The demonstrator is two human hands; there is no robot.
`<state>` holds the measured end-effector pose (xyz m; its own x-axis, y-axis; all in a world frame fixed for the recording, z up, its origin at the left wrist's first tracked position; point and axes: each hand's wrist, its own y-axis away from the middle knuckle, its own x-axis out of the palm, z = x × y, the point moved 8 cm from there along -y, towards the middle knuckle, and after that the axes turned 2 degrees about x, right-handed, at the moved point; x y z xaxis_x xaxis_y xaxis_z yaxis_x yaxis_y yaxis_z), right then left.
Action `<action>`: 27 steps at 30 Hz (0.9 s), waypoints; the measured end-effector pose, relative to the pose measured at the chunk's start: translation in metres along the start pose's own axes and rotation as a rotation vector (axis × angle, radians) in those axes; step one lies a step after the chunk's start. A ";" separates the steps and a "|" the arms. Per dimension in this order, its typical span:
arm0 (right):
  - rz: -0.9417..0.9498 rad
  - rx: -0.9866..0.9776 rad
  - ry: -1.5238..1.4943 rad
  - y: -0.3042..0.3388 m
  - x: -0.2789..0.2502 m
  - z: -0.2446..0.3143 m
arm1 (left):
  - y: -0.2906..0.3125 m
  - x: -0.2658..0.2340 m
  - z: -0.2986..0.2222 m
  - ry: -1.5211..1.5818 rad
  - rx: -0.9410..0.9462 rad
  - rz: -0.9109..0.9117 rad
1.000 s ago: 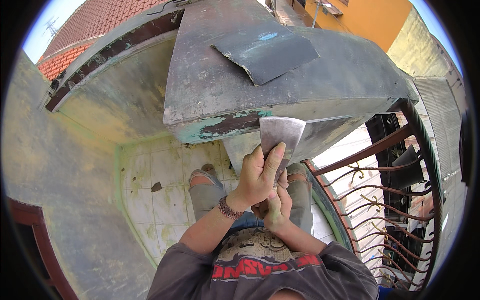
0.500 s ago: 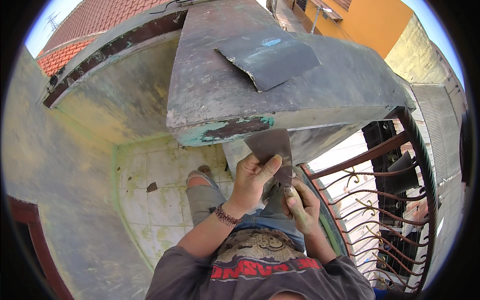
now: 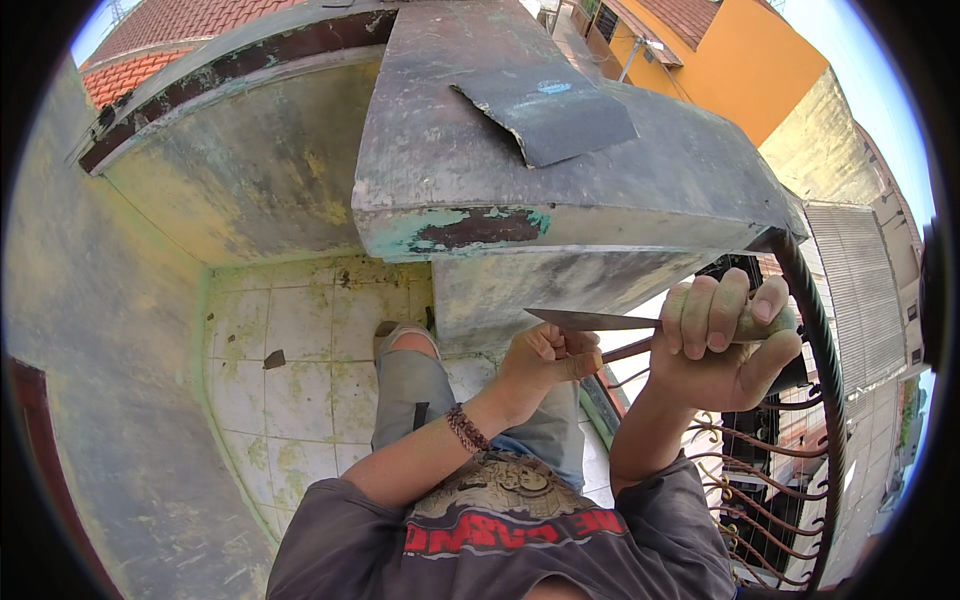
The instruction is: The person uses a metal scraper to remove old paint and surface material from a concrete structure on a balcony. The person repeatedly scrapes the same areas, occasionally pausing to inspect the surface.
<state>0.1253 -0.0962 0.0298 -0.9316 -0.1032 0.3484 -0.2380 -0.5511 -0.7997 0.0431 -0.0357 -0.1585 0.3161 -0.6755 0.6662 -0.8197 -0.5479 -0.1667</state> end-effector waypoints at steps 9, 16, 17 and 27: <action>0.272 -0.168 0.350 -0.037 0.066 0.021 | 0.060 0.008 -0.253 -1.092 1.167 -0.505; 0.214 -0.148 0.349 -0.042 0.072 0.013 | -0.062 0.005 -0.282 -2.101 0.813 -0.222; 0.209 -0.133 0.333 -0.043 0.072 0.008 | -0.067 -0.007 -0.277 -2.088 0.691 -0.240; 0.103 -0.174 0.466 -0.039 0.077 0.002 | -0.076 -0.016 -0.249 -2.232 0.263 -0.088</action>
<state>0.0635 -0.0844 0.0891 -0.9668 0.2526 0.0395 -0.1432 -0.4070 -0.9021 -0.0183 0.1392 0.0244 0.3542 0.1511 -0.9229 -0.7758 -0.5035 -0.3802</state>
